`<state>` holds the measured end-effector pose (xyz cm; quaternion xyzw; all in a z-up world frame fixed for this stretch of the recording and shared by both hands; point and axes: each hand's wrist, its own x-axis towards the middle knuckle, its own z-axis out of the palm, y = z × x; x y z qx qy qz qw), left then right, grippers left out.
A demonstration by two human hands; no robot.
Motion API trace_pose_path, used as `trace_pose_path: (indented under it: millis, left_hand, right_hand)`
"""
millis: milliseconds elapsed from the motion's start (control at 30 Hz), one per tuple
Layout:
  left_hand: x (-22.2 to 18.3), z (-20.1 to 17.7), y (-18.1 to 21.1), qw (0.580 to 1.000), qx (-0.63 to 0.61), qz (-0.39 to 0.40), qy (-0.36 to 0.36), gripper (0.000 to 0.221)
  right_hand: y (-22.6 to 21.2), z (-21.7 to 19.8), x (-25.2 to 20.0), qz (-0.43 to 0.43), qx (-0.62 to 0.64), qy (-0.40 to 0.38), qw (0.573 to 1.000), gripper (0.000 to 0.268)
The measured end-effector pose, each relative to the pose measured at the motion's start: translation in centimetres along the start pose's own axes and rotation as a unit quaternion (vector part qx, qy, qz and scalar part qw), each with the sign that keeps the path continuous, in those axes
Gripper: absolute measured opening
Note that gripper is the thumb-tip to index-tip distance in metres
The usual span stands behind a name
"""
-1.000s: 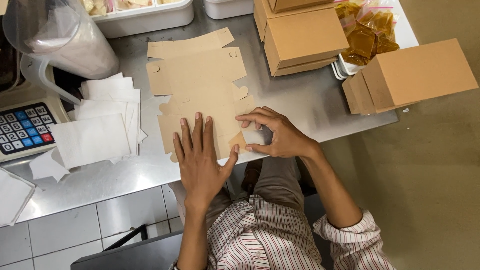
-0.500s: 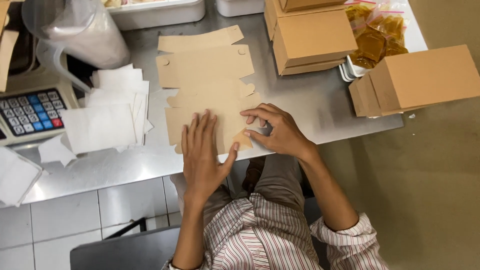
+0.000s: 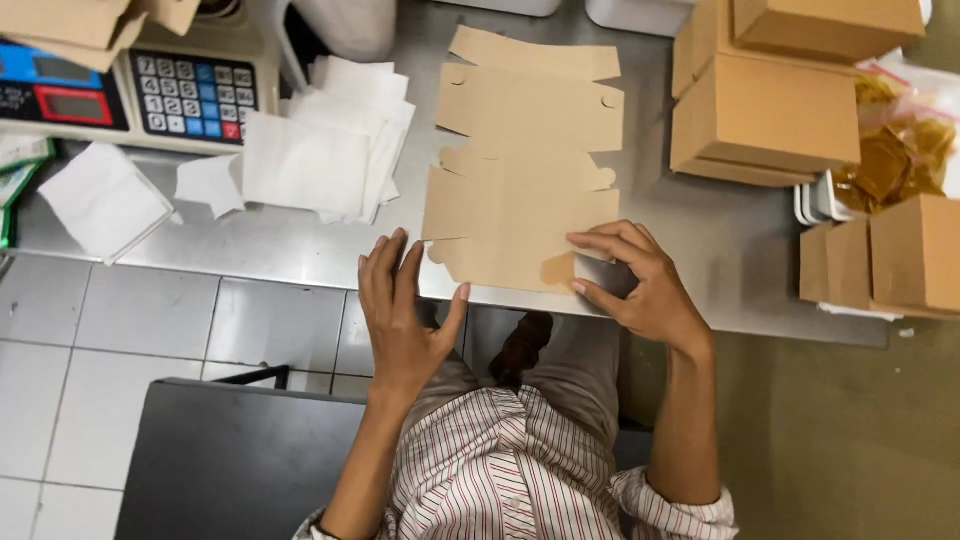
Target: The person assembles a small cardboard box by hand. They fold the flat cardboard along pre-cut lines, apply adhesive tape to secure the seams, and form the box into its final shape.
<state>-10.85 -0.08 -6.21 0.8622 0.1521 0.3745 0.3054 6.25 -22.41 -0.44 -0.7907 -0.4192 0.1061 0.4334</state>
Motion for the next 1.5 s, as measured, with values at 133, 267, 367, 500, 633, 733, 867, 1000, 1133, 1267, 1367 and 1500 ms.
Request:
trace_pose_path:
  millis: [133, 267, 367, 500, 633, 733, 867, 1000, 1133, 1267, 1367, 1500]
  left_hand:
    - [-0.2, 0.3, 0.3, 1.000, -0.018, -0.013, 0.007, 0.058]
    - [-0.6, 0.7, 0.3, 0.999, -0.044, -0.020, 0.008, 0.055]
    - [-0.6, 0.6, 0.4, 0.998, -0.065, -0.001, -0.007, 0.050]
    - [-0.5, 0.5, 0.2, 0.997, -0.043, 0.049, -0.034, 0.045]
    - [-1.2, 0.9, 0.2, 0.995, -0.037, 0.079, -0.047, 0.051]
    - [-0.7, 0.3, 0.5, 0.990, -0.042, 0.114, -0.074, 0.053]
    - [1.0, -0.3, -0.9, 0.977, -0.074, 0.154, -0.130, 0.037]
    - [5.1, -0.9, -2.5, 0.953, -0.115, 0.134, -0.247, 0.019]
    - [11.2, -1.1, -1.3, 0.943, -0.099, 0.094, -0.302, 0.027]
    - [14.0, -0.9, -0.6, 0.904, -0.117, -0.002, -0.412, 0.031]
    - [14.5, -0.7, -0.7, 0.893, -0.113, -0.023, -0.434, 0.034]
    - [14.8, -0.8, -0.1, 0.879, -0.092, -0.038, -0.466, 0.047]
  right_hand:
    - [0.2, 0.0, 0.0, 0.008, 0.012, -0.005, 1.000, 0.050]
    - [0.3, 0.5, 0.1, 0.020, 0.000, 0.015, 1.000, 0.047]
    - [-0.2, 1.2, 0.1, 0.028, -0.035, 0.036, 0.998, 0.044]
    - [-2.4, 3.3, 0.0, 0.023, -0.130, 0.081, 0.988, 0.043]
    - [-2.6, 5.1, 0.4, -0.032, -0.089, 0.078, 0.992, 0.047]
    - [-1.5, 5.3, 0.2, -0.073, -0.104, 0.026, 0.992, 0.062]
    - [-1.0, 5.2, 0.1, -0.073, -0.112, -0.006, 0.991, 0.057]
    - [-0.9, 5.3, 0.1, -0.066, -0.113, -0.005, 0.991, 0.053]
    - [-1.0, 5.4, 0.1, -0.052, -0.105, 0.004, 0.993, 0.057]
    - [-1.3, 5.4, 0.3, -0.034, -0.095, 0.009, 0.995, 0.062]
    - [-1.4, 5.4, 0.5, -0.030, -0.096, 0.011, 0.995, 0.063]
    - [-1.4, 5.3, 0.4, -0.025, -0.098, 0.007, 0.995, 0.062]
